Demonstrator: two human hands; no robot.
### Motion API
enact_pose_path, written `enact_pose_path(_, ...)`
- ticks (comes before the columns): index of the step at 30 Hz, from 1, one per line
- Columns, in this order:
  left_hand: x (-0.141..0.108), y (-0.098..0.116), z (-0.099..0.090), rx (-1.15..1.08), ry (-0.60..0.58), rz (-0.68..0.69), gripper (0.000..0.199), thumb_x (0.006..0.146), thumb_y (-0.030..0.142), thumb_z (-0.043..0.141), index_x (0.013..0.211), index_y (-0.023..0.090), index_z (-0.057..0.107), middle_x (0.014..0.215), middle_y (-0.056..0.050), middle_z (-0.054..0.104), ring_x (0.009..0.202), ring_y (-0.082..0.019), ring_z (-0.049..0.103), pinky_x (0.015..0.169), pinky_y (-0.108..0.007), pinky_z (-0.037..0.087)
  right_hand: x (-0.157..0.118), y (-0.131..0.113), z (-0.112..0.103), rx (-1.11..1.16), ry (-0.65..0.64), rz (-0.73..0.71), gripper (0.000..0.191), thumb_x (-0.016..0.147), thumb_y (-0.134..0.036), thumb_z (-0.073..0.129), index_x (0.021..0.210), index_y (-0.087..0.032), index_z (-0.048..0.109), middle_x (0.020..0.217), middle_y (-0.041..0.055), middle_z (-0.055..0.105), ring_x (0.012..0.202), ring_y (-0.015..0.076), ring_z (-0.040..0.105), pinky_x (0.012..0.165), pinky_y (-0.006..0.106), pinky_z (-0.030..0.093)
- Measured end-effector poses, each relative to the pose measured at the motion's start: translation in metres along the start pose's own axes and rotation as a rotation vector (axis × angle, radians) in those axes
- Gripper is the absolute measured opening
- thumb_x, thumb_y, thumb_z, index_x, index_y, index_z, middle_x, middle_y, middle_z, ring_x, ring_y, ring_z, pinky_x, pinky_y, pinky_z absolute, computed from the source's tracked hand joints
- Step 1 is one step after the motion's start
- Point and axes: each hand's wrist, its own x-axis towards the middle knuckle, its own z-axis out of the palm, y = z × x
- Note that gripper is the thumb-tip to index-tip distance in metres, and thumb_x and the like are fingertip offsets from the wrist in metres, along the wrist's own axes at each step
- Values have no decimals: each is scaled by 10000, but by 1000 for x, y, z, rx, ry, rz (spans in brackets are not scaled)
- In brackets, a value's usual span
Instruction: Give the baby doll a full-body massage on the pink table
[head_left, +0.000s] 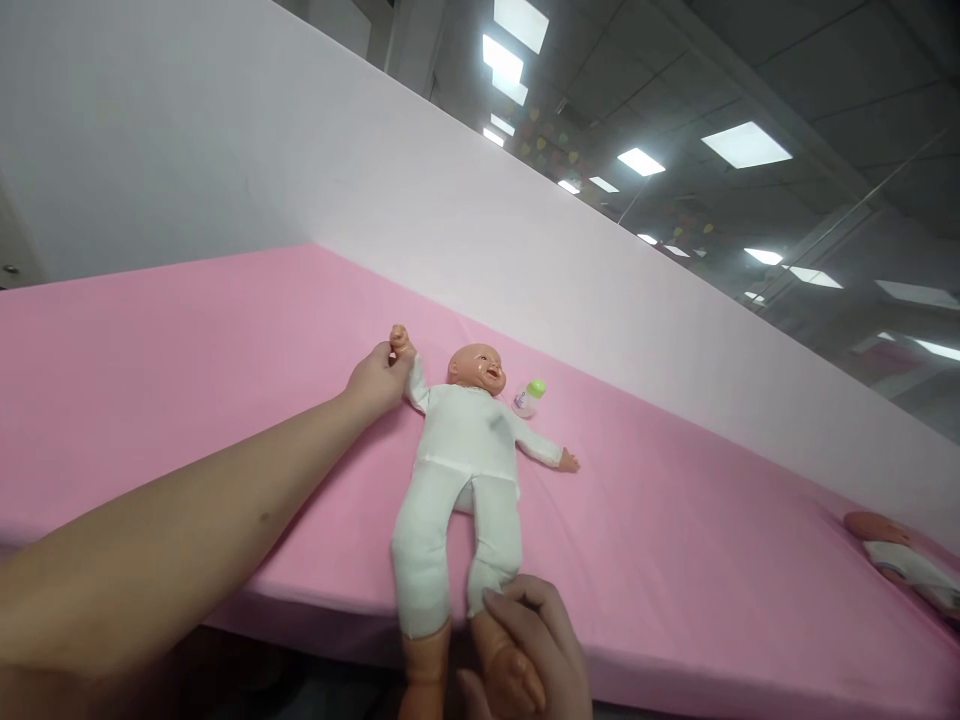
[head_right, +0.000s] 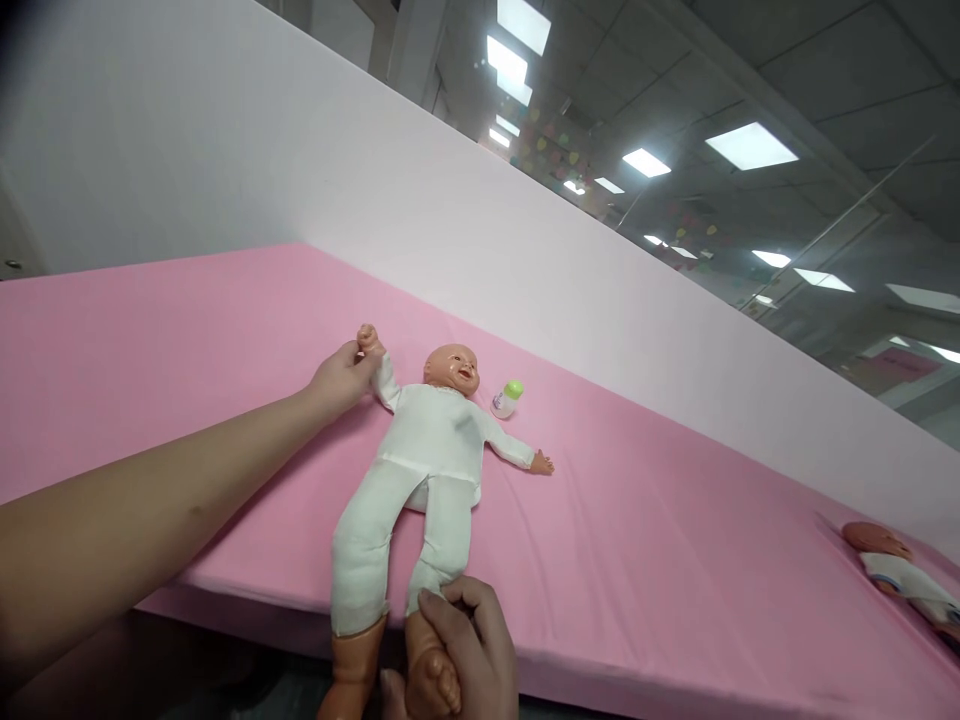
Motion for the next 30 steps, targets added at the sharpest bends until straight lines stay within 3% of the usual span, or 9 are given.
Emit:
enact_pose_path(3, -18, 14, 4, 72, -96, 216, 446, 1000, 607, 503, 1267, 274, 634, 1175, -71, 733, 1027, -278, 678, 880, -381, 519, 23, 6, -13, -57, 32, -76, 491, 829, -318, 802, 1281, -193, 656, 1167, 136, 596, 984, 252, 702, 775, 334, 661)
enact_pose_path(6, -37, 28, 11, 231, -201, 446, 441, 994, 539, 535, 1362, 315, 633, 1246, -67, 709, 1141, -295, 640, 991, -426, 501, 49, 6, -20, -131, 113, -59, 436, 852, -340, 781, 1251, -201, 674, 1192, 136, 586, 1057, 266, 677, 843, 384, 656)
enact_pose_path(11, -52, 35, 21, 446, -307, 657, 489, 977, 457, 572, 1463, 411, 606, 1423, -49, 614, 1342, -342, 517, 1145, -523, 403, 87, 18, -5, -171, 167, 40, 414, 865, -373, 779, 1239, -214, 700, 1266, 129, 580, 1174, 279, 633, 970, 447, 615)
enact_pose_path(16, -50, 28, 21, 477, -339, 657, 516, 982, 449, 567, 1497, 426, 572, 1470, -47, 579, 1377, -349, 490, 1153, -530, 404, 106, 37, 23, -114, 120, 149, 388, 849, -357, 766, 1204, -206, 730, 1250, 116, 616, 1215, 285, 620, 1042, 480, 573)
enact_pose_path(20, -47, 28, 22, 463, -321, 637, 546, 997, 466, 542, 1541, 425, 521, 1465, -54, 578, 1369, -338, 501, 1157, -521, 410, 107, 41, 31, -95, 122, 178, 387, 850, -340, 754, 1211, -201, 735, 1261, 118, 621, 1230, 284, 614, 1052, 476, 567)
enact_pose_path(24, -44, 27, 20, 392, -293, 569, 574, 1003, 477, 522, 1570, 402, 474, 1405, -67, 615, 1334, -315, 537, 1129, -484, 441, 99, 39, 24, -93, 155, 171, 414, 845, -351, 762, 1228, -197, 729, 1256, 127, 622, 1209, 287, 625, 1007, 466, 592)
enact_pose_path(30, -30, 17, 14, 244, -235, 420, 563, 980, 516, 543, 1510, 327, 534, 1333, -90, 656, 1184, -304, 629, 1008, -432, 500, 70, 25, -1, -105, 153, 154, 388, 864, -349, 763, 1226, -214, 719, 1210, 114, 613, 1124, 262, 661, 940, 417, 623)
